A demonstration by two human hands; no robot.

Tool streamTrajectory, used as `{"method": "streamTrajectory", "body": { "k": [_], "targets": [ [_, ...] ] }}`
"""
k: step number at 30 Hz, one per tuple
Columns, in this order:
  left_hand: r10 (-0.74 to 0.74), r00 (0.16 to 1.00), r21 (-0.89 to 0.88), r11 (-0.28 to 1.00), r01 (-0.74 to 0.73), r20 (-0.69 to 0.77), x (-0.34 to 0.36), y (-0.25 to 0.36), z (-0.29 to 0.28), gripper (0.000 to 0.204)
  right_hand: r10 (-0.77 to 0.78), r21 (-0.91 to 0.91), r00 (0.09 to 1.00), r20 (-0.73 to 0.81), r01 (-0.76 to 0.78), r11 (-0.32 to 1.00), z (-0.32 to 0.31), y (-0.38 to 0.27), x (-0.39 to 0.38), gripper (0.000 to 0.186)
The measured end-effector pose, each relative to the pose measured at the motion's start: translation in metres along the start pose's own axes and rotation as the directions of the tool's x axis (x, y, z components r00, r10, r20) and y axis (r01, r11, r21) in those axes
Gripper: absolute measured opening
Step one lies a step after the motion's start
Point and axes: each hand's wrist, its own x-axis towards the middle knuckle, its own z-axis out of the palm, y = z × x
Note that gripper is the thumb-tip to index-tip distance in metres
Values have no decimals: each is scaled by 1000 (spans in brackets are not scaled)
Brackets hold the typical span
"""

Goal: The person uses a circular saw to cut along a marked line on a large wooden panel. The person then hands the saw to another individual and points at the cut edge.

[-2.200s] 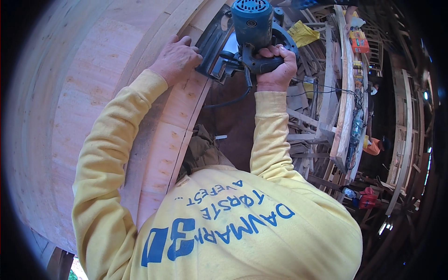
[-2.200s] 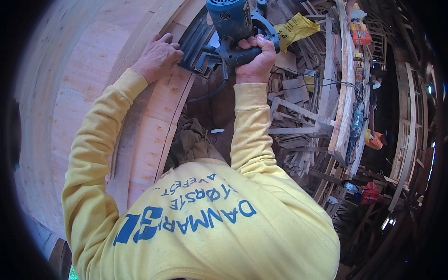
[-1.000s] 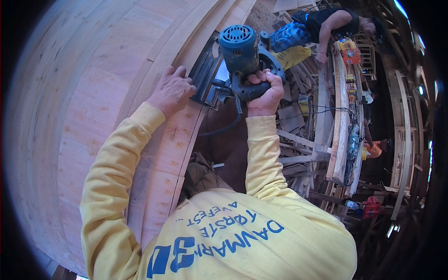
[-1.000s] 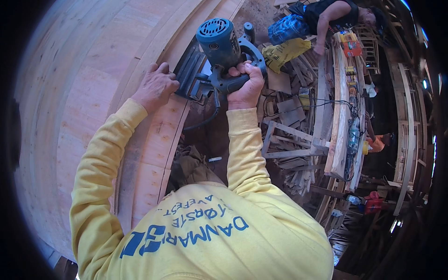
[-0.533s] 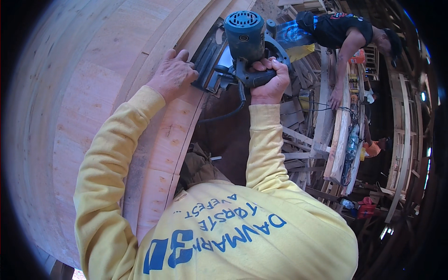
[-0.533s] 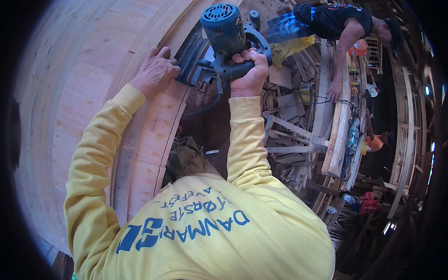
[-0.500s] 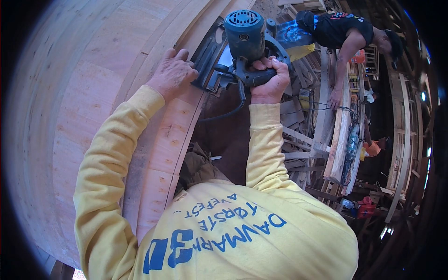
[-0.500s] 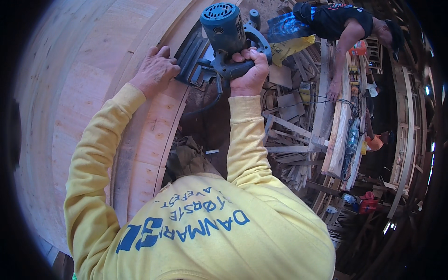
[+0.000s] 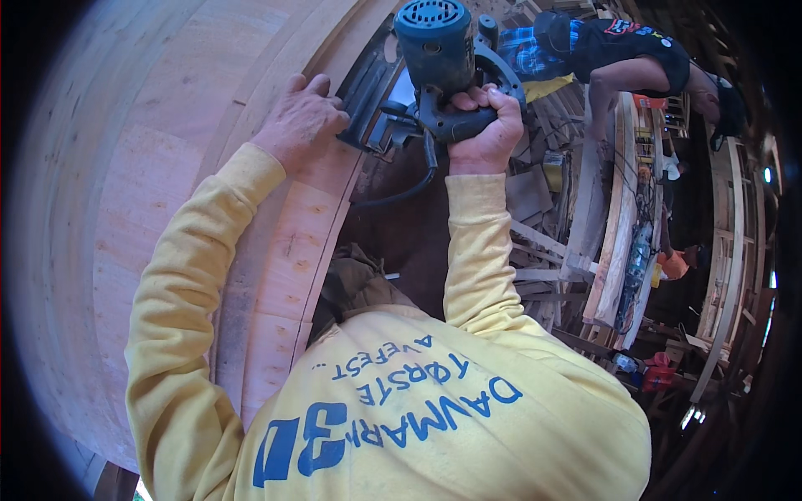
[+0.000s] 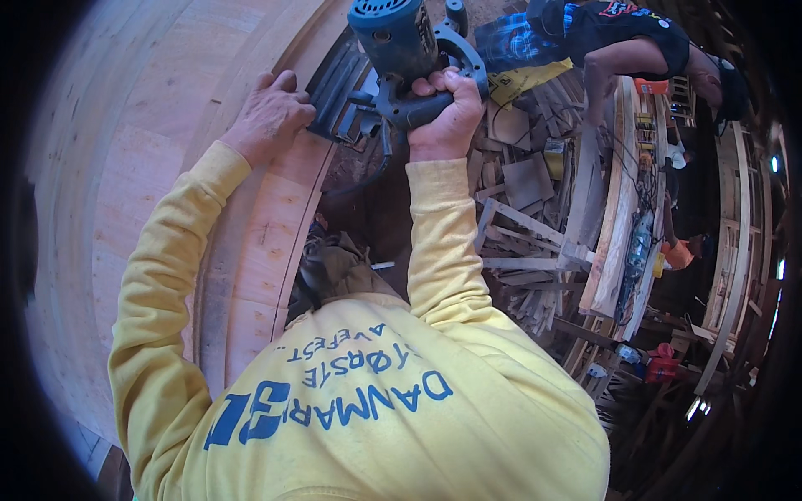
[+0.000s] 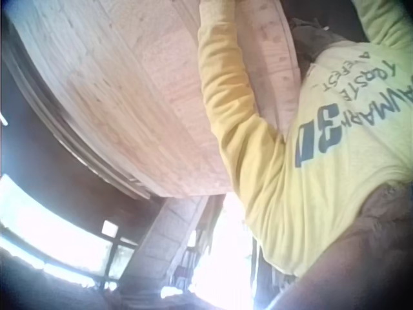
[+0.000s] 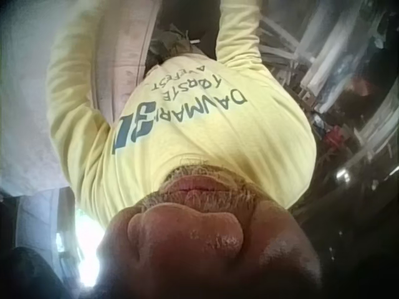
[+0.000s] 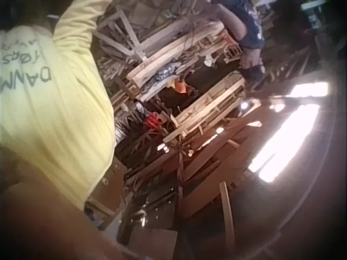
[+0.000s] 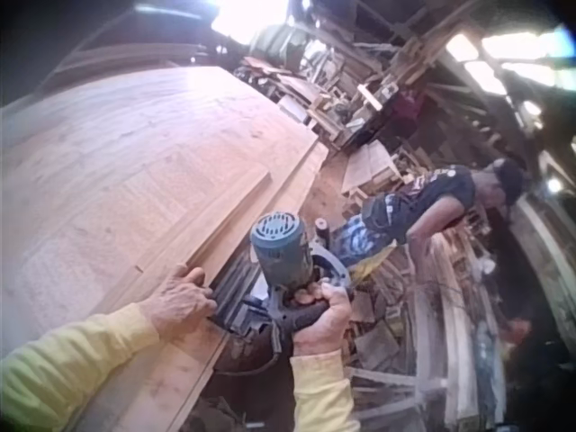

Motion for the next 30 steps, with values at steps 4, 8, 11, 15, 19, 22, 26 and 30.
{"method": "streamTrajectory", "body": {
  "k": [4, 8, 11, 15, 19, 22, 26, 30],
  "targets": [
    [2, 999, -1, 1000, -2, -38, 2, -2, 0, 3, 7, 23, 999, -45, -6, 1000, -1, 0, 3, 11],
    [24, 999, -27, 999, -24, -26, 4, -5, -1, 1, 0, 30, 1000, -12, 0, 1000, 4, -3, 4, 11],
    [14, 999, -38, 999, -16, -49, 6, -8, 0, 1, -3, 8, 1000, 0, 3, 1000, 8, -2, 9, 11],
    [15, 999, -36, 999, -16, -32, 14, -11, 2, 2, 17, 5, 1000, -22, -17, 1000, 5, -3, 21, 12],
    [17, 1000, -16, 1000, -17, 0, 26, -14, 4, 2, 2, -4, 999, -37, -2, 1000, -1, -5, 33, 11],
    [22, 1000, -43, 999, -22, -17, 32, -17, 3, 4, 43, 26, 999, 3, -43, 999, -2, -6, 39, 11],
    [27, 1000, -24, 999, -27, -11, 41, -20, 4, 4, 20, 8, 1000, -23, -20, 1000, 0, -6, 48, 11],
    [30, 1000, -22, 999, -30, -3, 49, -23, 7, 4, 26, 18, 999, -24, -25, 1000, -1, -7, 57, 11]
  ]
}}
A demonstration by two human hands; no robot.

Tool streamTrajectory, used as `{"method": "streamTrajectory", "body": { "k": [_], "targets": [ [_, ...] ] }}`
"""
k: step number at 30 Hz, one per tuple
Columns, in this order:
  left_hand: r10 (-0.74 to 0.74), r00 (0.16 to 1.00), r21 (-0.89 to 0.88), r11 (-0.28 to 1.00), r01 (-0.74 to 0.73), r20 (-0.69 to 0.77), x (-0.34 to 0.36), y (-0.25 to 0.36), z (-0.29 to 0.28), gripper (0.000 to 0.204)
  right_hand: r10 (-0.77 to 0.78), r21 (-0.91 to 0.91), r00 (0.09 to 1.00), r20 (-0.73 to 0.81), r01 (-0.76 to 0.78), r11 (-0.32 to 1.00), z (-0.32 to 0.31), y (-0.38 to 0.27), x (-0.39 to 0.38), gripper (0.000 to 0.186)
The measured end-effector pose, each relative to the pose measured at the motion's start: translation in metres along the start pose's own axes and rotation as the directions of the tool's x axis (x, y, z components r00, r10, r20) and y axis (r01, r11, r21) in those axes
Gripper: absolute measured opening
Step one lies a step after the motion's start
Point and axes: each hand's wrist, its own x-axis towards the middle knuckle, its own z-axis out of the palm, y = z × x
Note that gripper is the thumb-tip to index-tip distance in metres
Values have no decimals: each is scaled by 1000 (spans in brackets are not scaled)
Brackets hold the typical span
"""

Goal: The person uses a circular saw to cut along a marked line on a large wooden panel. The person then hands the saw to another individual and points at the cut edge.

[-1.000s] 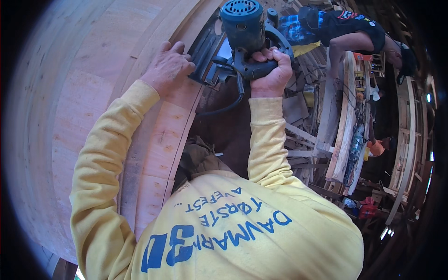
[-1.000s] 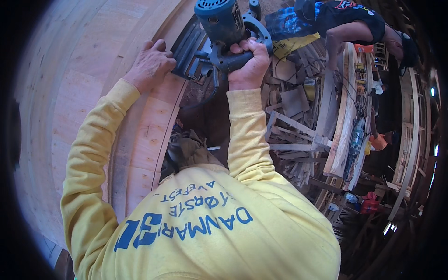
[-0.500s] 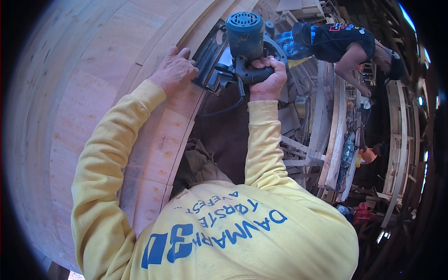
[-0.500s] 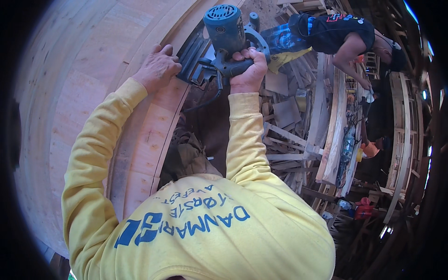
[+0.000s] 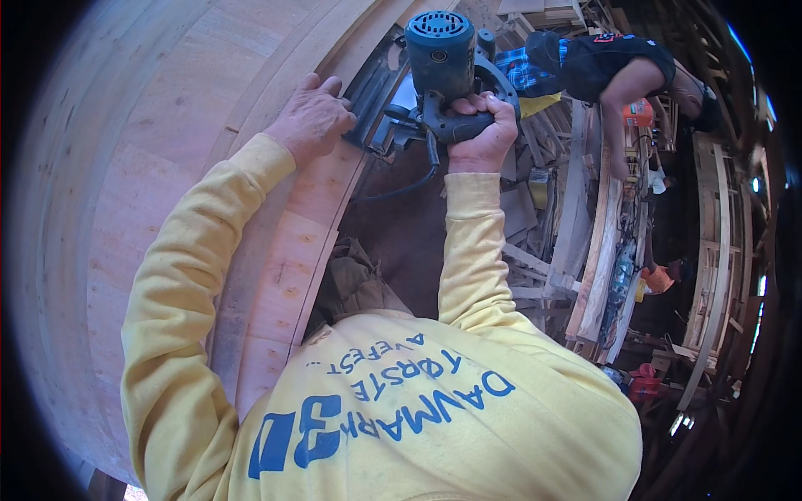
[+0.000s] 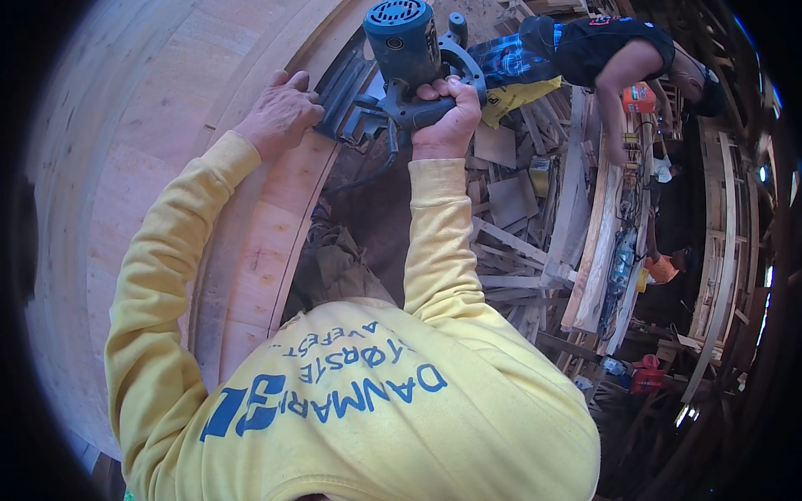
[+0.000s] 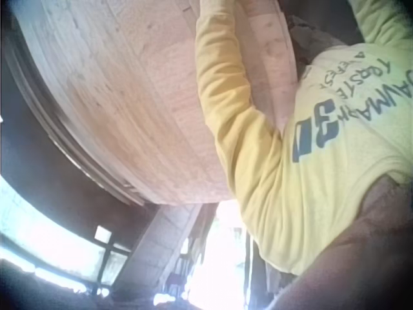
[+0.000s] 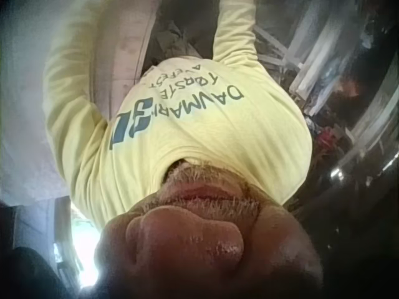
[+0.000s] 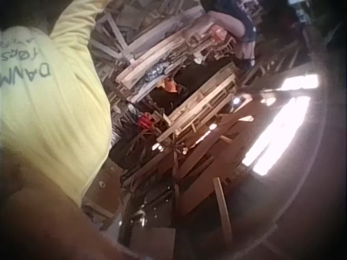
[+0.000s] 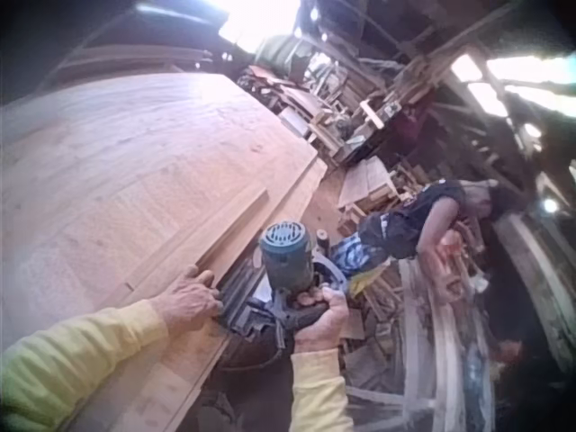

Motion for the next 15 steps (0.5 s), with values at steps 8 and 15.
{"method": "streamTrajectory", "body": {
  "k": [8, 15],
  "targets": [
    [11, 1000, 5, 1000, -11, 3, 19, -8, 4, 5, -13, -10, 1000, -11, 13, 1000, 1, -5, 17, 12],
    [11, 1000, 11, 1000, -11, -7, 33, -15, 5, 4, -11, 12, 1000, 13, 11, 1000, -2, -6, 36, 12]
  ]
}}
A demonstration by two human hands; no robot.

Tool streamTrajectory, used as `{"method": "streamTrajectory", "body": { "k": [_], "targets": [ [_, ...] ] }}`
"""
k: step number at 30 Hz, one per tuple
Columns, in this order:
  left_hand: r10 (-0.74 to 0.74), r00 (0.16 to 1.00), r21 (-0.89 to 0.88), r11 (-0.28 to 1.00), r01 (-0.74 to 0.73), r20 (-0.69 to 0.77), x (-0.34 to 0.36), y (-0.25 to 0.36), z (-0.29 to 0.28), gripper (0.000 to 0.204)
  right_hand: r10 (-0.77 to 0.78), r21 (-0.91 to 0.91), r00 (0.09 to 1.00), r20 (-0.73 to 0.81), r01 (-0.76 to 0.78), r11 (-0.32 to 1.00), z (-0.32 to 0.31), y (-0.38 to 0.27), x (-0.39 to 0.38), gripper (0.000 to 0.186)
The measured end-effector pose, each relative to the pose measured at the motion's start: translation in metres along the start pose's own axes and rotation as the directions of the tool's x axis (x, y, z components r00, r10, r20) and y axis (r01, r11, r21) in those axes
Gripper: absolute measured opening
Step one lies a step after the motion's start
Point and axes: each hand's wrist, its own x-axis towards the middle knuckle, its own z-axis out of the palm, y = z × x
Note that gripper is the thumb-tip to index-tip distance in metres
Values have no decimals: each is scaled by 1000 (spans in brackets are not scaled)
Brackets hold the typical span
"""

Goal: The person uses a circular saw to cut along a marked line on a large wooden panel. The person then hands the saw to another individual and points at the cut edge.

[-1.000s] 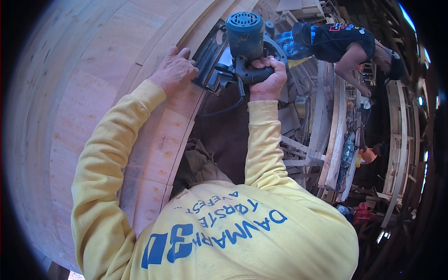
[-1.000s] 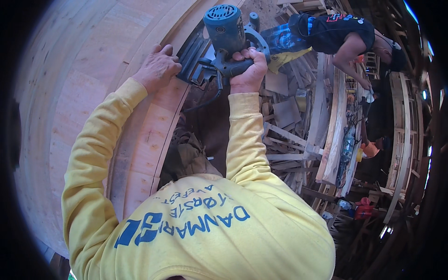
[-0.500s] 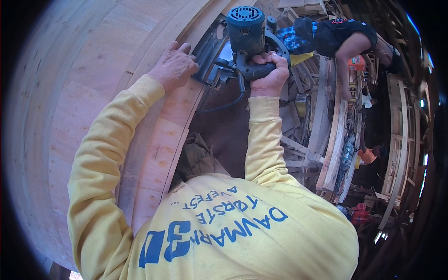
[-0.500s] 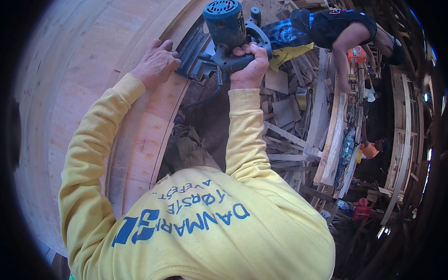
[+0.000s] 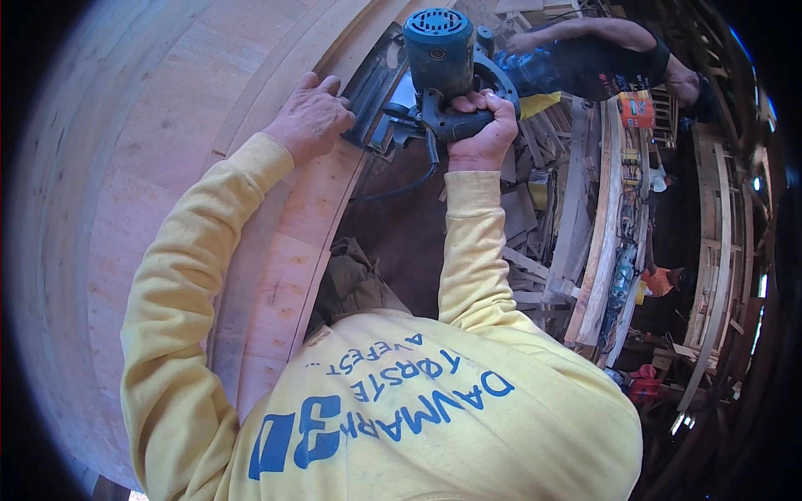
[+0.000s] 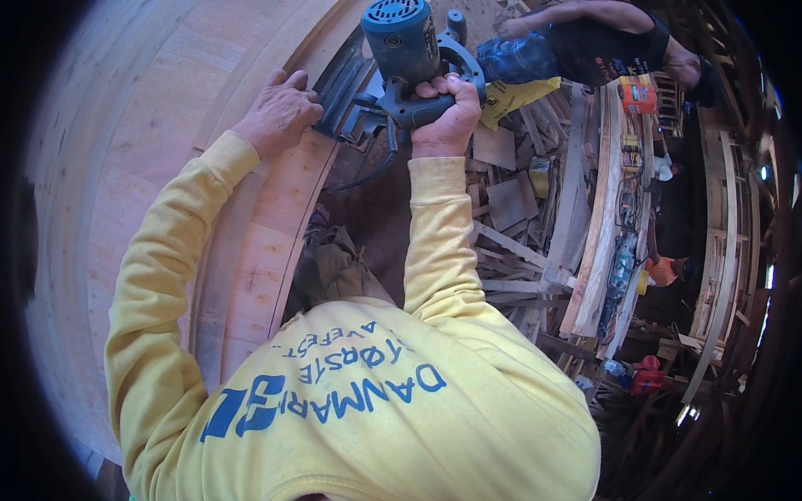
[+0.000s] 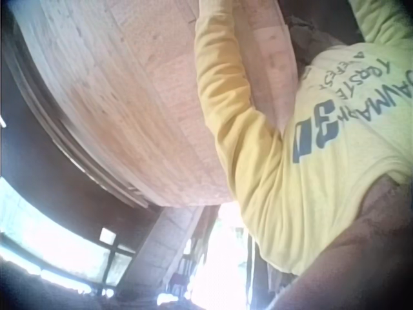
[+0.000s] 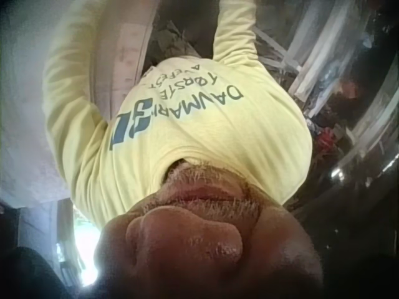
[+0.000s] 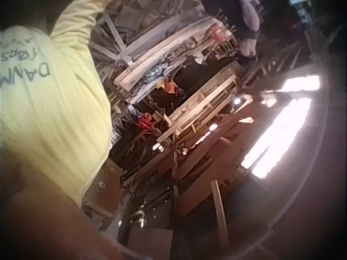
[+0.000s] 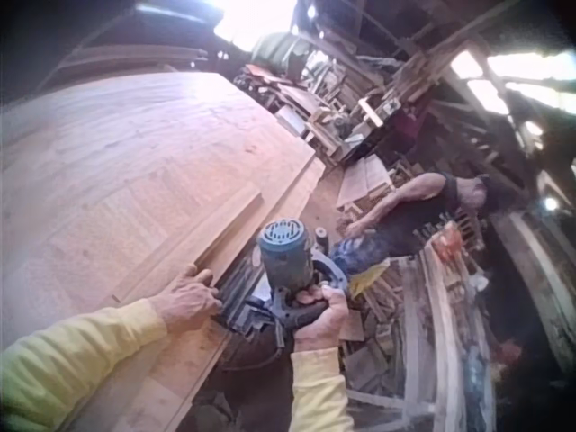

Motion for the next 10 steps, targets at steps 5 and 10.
{"method": "streamTrajectory", "body": {
  "k": [5, 10],
  "targets": [
    [-9, 1000, -8, 1000, 9, 7, 12, -5, 0, 3, -20, -27, 1000, -23, 19, 999, -2, 0, 12, 12],
    [-12, 1000, -8, 1000, 12, -5, 23, -8, 3, 3, -3, -8, 1000, 3, 3, 1000, -5, -3, 24, 12]
  ]
}}
